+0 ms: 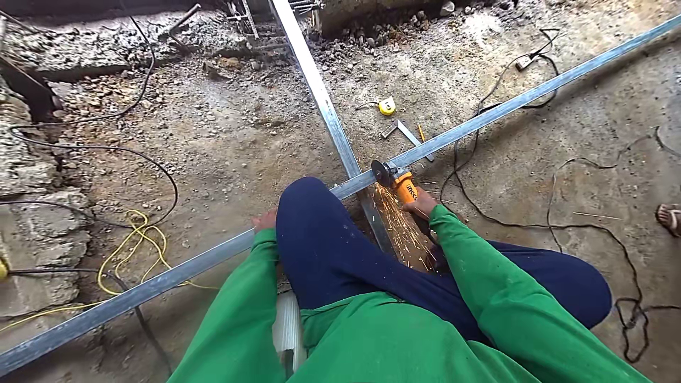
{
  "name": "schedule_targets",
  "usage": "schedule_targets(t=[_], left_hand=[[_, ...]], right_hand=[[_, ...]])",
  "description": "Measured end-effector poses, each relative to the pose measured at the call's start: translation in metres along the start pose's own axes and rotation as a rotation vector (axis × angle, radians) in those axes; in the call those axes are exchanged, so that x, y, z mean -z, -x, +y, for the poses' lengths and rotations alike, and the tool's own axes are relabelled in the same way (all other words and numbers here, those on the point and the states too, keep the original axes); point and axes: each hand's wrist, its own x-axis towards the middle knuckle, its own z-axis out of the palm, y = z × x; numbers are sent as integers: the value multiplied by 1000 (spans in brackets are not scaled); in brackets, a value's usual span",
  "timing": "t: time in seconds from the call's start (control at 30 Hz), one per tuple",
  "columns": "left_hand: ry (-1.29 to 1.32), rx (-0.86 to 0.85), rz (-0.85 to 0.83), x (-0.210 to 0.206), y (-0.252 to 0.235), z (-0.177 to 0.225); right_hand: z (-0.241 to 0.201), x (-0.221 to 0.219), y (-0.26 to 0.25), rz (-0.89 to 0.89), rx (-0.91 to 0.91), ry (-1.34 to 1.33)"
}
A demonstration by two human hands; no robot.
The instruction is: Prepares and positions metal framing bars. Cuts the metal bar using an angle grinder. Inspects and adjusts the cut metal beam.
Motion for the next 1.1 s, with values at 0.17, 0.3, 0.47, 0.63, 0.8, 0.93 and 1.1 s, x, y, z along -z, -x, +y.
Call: schedule_targets(t=[0.17, 0.3, 0.47, 0.63, 0.8, 0.93, 1.1], left_hand=[[18, 16, 5, 0, 1, -1], [-34, 9, -23, -4, -7, -5], [25, 31, -11, -2, -3, -1], [-6, 41, -24, -1, -5, -1], [51, 1, -71, 40, 45, 26], [-121, -52, -460, 136, 117, 94], [-188, -12, -448, 126, 106, 105]], right_hand=[[0, -3, -10, 19, 19, -13], [-11, -2, -15, 43, 30, -15], [-5, -2, -11, 49, 56, -21], [0, -3, -12, 28, 43, -12], [1, 0, 1, 55, 51, -96], [10, 10, 7, 112, 80, -174], [20, 17, 20, 180, 41, -207]])
